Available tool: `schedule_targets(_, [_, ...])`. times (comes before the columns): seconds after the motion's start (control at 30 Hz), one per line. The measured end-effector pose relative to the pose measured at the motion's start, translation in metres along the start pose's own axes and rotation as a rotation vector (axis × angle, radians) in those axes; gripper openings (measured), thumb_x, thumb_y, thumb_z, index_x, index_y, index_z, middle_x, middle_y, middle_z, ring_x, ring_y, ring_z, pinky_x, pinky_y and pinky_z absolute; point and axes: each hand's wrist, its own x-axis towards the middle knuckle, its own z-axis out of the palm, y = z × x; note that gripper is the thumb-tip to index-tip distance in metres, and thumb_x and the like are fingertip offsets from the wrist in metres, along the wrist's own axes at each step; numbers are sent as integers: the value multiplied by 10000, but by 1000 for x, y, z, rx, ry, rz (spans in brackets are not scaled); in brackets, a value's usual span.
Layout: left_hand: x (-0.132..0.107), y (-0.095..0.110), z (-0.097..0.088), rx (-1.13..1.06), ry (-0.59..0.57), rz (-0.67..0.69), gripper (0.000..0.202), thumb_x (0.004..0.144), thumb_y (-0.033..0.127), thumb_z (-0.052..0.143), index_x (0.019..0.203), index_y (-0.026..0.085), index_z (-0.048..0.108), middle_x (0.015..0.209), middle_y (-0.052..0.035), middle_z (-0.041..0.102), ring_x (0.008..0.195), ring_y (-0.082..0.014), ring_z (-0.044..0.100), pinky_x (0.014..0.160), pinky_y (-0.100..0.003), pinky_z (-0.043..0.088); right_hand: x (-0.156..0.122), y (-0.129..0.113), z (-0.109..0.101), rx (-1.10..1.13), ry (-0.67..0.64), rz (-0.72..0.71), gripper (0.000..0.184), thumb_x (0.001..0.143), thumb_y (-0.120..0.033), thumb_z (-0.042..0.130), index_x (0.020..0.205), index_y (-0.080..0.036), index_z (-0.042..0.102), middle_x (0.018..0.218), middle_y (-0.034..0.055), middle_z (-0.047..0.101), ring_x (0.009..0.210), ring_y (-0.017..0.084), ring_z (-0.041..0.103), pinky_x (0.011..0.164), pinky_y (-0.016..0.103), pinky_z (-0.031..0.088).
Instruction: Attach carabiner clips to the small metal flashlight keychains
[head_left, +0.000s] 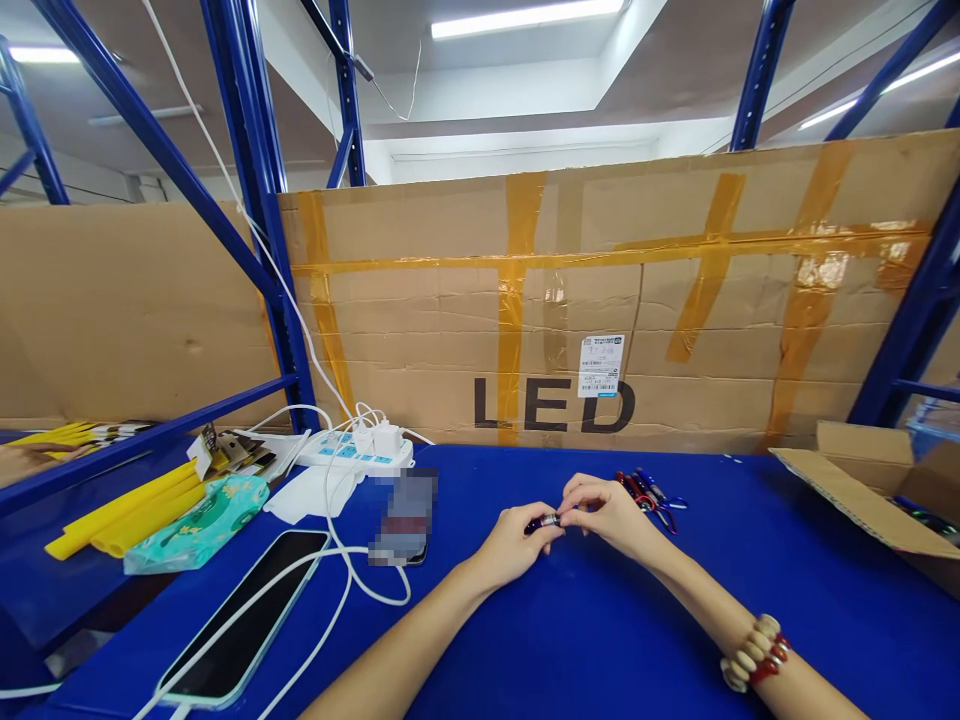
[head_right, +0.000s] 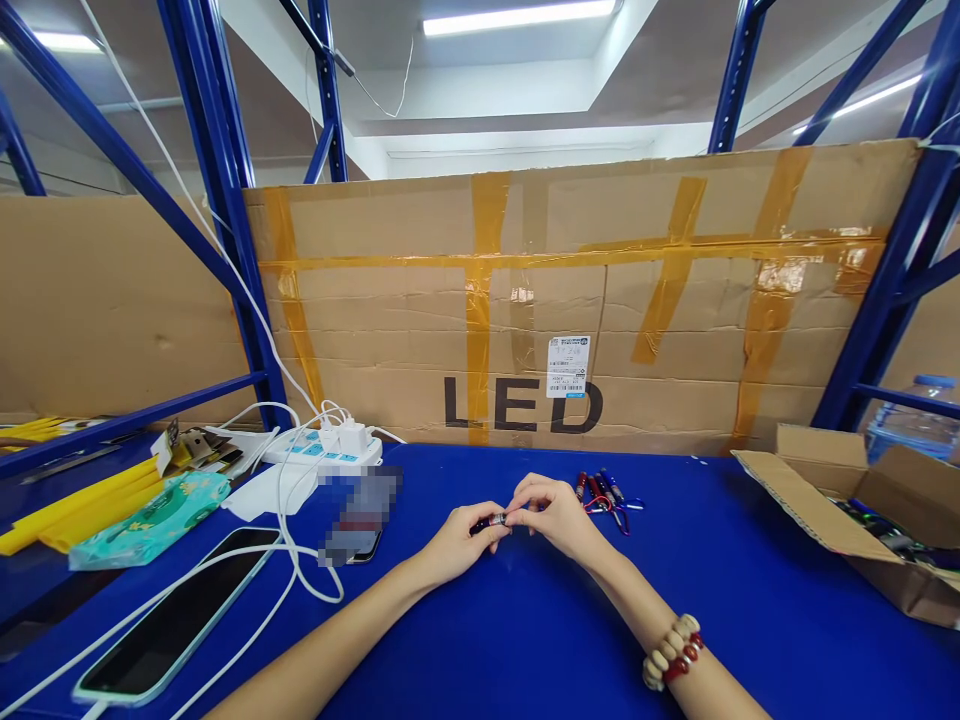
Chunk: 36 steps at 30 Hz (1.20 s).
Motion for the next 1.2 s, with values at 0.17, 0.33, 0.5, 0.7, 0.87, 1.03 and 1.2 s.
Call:
schedule_targets(0.17, [-2,0,3,19,37,-4,171,763,266,486,767,126,585,587,15,496,547,-76,442,547,-180,325,-1,3,1,-84,-5,-17,282,617,-421,689,632,-140,673,694,47,542,545,86,465,486,218,371])
schedule_targets(0.33, [-3,4,7,86,144,-46,176,771,246,481,708,126,593,558,12,509,535,-80,446,523,-176,327,-1,-1,5,-106,30,38,307,627,-447,663,612,-140,665,670,46,552,531,87,455,482,222,360])
schedule_targets(0.5, [-4,2,7,182,153,-47,184,800,269,472,755,149,605,621,2,568,609,-103,499,562,-185,342,-2,-1,9,-61,20,147,352,615,-472,659,630,-120,663,693,45,562,475,63,443,457,216,358])
schedule_targets(0.7, [-4,-1,4,412,138,-44,187,842,299,437,829,192,589,690,-3,588,758,-149,489,682,-229,342,-1,6,6,-34,-21,184,381,619,-484,656,685,-110,677,700,49,588,472,62,451,446,203,372])
schedule_targets(0.87, [-1,-6,5,402,144,-27,182,832,329,462,884,182,556,817,-15,591,791,-153,492,721,-250,350,-1,5,4,-27,3,180,396,636,-503,636,709,-115,676,715,51,603,476,65,459,448,200,380])
schedule_targets(1.03, [-1,-7,7,350,110,-27,151,834,291,442,827,166,528,752,-11,577,746,-140,493,697,-238,359,0,4,1,-85,9,207,400,606,-511,652,670,-116,664,633,40,593,453,70,458,435,203,352])
schedule_targets(1.2, [-2,4,6,198,67,1,142,836,247,406,787,153,501,673,9,554,672,-106,495,672,-207,362,1,5,-2,-10,6,228,396,589,-504,655,646,-113,636,553,18,563,444,66,441,426,194,335])
